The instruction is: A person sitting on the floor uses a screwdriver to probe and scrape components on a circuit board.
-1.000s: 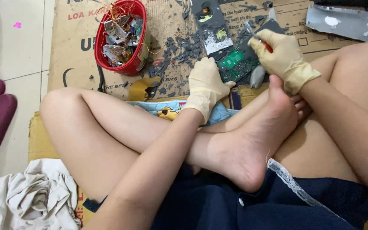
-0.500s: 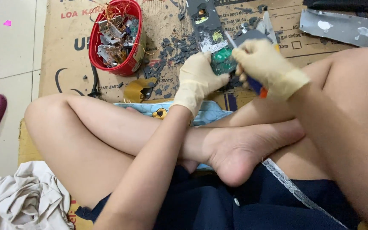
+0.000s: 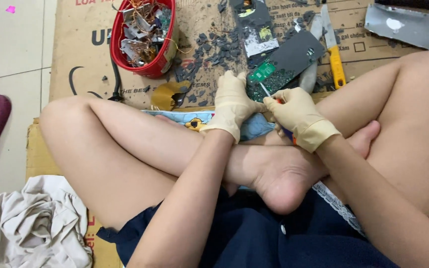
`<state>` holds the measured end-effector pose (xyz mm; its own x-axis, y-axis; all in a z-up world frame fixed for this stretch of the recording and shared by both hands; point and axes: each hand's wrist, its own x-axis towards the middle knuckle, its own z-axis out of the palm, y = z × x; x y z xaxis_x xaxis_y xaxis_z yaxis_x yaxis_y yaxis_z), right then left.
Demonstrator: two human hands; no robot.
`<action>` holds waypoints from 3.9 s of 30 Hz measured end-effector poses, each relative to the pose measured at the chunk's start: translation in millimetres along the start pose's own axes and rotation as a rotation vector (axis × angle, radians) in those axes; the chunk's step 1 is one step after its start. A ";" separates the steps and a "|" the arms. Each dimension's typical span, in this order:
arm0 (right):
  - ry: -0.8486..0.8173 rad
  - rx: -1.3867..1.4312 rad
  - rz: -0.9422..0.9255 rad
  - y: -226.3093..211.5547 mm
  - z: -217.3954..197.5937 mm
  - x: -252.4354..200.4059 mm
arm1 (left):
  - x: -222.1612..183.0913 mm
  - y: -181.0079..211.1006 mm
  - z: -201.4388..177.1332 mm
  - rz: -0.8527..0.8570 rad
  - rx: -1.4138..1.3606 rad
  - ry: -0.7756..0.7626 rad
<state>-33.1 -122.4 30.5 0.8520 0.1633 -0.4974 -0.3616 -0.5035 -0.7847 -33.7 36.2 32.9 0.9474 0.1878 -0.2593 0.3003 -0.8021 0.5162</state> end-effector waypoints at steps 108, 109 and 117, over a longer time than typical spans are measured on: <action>-0.005 -0.878 -0.234 -1.8 6.2 27.3 | 38.2 -36.7 34.8 0.126 -0.136 -0.148; -0.008 -0.876 -0.231 1.7 10.2 26.9 | 36.5 -35.6 33.9 0.124 -0.135 -0.151; -0.041 0.012 -0.049 -0.6 11.4 -0.6 | 46.6 -44.5 44.8 0.118 -0.144 -0.116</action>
<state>-37.6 -112.5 27.1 0.8525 0.2222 -0.4732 -0.3247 -0.4843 -0.8124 -7.8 55.2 -38.7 0.9601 0.0243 -0.2785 0.2090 -0.7241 0.6572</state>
